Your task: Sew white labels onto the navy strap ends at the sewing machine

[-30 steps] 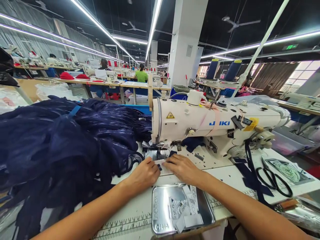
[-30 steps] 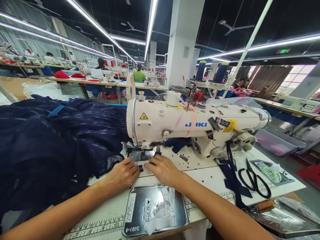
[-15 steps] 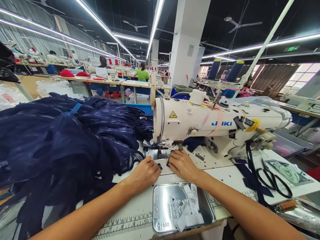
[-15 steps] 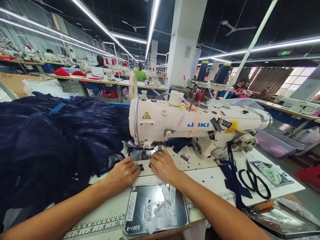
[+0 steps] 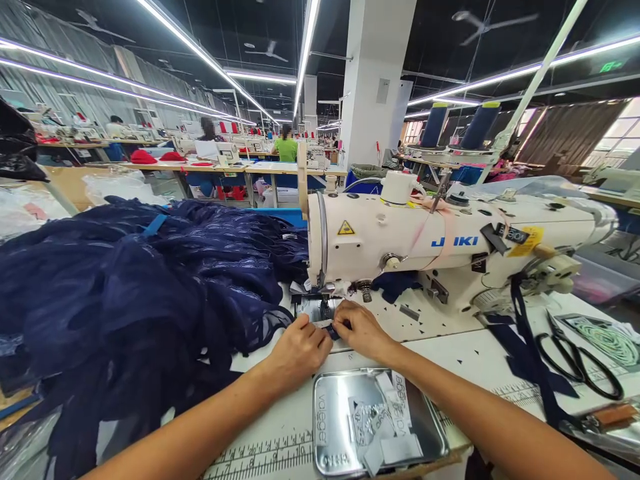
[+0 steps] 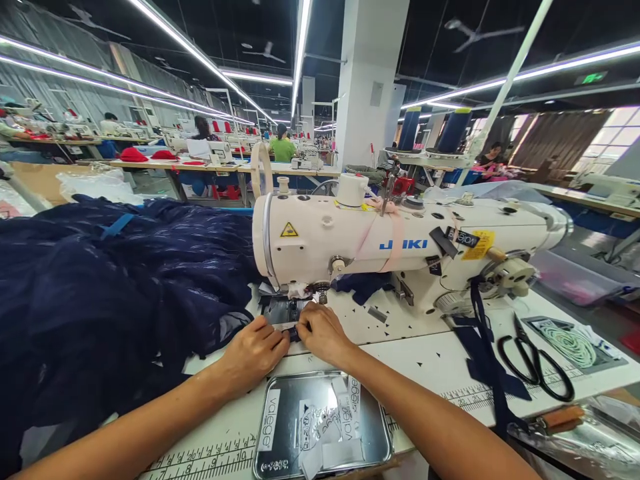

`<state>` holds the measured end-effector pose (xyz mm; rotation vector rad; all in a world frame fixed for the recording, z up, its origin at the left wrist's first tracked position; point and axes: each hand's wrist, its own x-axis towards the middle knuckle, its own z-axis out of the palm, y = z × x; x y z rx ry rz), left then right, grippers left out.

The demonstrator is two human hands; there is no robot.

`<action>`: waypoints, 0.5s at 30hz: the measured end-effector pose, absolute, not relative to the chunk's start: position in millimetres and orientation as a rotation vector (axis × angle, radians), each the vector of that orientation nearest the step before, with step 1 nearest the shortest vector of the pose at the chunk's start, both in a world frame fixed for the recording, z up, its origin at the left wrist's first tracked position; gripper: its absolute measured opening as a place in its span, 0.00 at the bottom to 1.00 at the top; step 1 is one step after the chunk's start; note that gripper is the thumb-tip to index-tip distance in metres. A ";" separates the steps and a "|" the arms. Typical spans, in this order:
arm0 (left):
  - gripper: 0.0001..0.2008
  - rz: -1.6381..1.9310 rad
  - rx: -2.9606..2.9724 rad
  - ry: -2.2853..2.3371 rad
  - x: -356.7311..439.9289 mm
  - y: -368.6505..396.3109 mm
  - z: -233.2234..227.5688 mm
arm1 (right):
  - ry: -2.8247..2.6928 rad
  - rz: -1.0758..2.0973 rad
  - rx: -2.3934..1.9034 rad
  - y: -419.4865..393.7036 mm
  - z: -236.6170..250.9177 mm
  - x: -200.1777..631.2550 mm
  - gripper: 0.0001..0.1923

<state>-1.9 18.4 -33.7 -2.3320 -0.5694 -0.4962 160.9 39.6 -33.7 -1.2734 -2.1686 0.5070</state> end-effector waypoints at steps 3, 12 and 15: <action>0.09 -0.474 -2.332 -0.566 -0.1 18.3 -34.0 | -2.174 0.483 -1.281 37.7 -33.3 160.8 0.11; 0.08 -0.383 -2.366 -0.596 1.3 17.3 -34.1 | -2.205 0.432 -1.234 35.1 -36.0 166.7 0.07; 0.07 -0.361 -2.391 -0.607 1.8 17.4 -35.1 | -2.304 0.391 -1.184 28.5 -34.8 170.7 0.06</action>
